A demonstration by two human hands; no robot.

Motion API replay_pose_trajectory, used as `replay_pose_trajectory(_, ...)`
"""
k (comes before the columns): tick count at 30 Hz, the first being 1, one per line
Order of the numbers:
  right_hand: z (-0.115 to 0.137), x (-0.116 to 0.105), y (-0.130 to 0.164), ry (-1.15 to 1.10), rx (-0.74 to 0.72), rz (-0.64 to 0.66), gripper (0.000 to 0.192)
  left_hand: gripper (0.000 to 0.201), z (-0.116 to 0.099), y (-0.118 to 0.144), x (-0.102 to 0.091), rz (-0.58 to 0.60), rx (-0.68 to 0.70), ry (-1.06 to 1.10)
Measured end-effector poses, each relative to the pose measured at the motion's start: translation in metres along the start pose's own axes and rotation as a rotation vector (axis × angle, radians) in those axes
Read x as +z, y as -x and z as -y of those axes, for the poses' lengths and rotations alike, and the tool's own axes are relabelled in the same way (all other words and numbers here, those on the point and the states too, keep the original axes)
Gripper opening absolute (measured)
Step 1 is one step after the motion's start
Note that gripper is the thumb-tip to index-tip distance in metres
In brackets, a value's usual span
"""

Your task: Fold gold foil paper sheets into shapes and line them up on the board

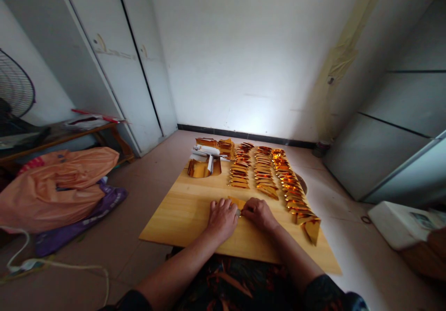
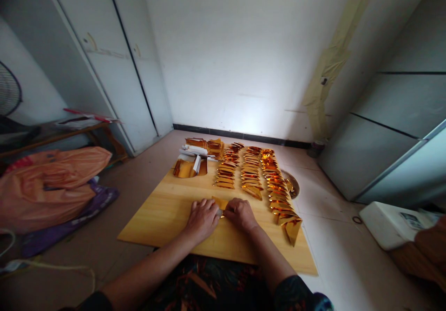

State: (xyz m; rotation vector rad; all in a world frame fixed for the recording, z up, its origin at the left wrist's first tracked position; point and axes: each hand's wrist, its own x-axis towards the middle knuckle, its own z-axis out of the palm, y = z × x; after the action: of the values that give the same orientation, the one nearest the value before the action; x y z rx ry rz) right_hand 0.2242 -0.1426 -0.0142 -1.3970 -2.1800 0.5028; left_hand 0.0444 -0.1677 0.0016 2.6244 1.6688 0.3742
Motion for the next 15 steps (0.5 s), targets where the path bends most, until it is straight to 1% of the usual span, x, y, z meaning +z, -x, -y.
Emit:
replay_pose_trajectory(6, 0.0025, 0.0012, -0.0006, 0.033, 0.025, -0.016, 0.009, 0.015, 0.0, 0.0003, -0.0009, 0.024, -0.006, 0.03)
replay_pose_trajectory(12, 0.005, 0.0001, -0.001, 0.018, 0.062, -0.032, 0.006, 0.017, -0.0009, 0.0014, -0.0025, 0.043, 0.001, 0.013)
replay_pose_trajectory(15, 0.0058, 0.0005, -0.0014, 0.018, 0.077, -0.034, 0.005, 0.017, -0.003, -0.0009, -0.0022, 0.042, -0.032, 0.022)
